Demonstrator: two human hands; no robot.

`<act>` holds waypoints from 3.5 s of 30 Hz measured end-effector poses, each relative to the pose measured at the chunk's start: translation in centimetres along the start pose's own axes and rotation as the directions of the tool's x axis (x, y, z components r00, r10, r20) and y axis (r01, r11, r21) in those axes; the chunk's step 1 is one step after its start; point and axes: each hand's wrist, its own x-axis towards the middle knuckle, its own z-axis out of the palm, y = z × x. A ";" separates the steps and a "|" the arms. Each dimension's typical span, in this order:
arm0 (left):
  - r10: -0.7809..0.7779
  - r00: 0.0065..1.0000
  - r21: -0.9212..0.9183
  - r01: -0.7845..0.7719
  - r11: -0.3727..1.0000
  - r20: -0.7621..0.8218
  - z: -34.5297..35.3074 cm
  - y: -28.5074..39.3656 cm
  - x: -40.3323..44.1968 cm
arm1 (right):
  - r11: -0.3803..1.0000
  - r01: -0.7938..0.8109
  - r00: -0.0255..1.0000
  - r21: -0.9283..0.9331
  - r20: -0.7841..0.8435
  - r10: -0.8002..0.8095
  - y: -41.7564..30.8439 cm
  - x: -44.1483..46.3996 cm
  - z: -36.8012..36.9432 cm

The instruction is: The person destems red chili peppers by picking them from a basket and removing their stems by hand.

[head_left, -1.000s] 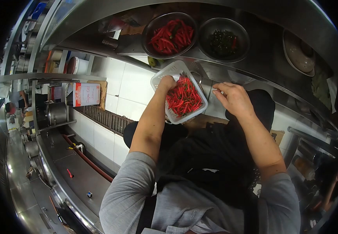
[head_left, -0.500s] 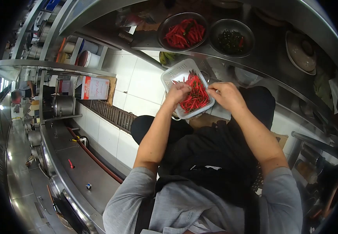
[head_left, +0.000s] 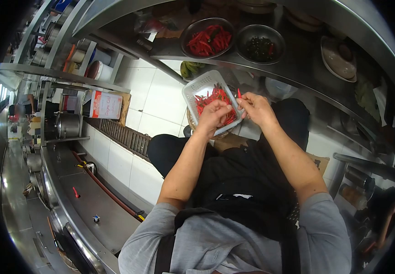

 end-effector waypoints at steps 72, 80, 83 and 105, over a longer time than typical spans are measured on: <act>-0.189 0.898 0.112 0.157 0.981 0.397 5.0 2.2 4.4 | 0.680 0.317 0.898 -0.662 -0.021 -0.439 4.4 -7.6 -3.4; 0.020 0.943 -0.321 0.093 0.943 0.332 0.3 3.6 4.5 | 0.733 0.189 0.925 -0.654 -0.133 -0.357 4.5 -7.0 -3.2; 0.008 0.955 -0.267 0.075 0.961 0.297 -0.6 2.0 5.4 | 0.742 0.184 0.915 -0.644 -0.163 -0.368 3.3 -6.6 -2.9; -0.290 0.871 0.147 0.252 0.957 0.397 3.9 -1.1 2.3 | 0.748 0.211 0.893 -0.629 -0.187 -0.409 3.0 -8.4 -2.8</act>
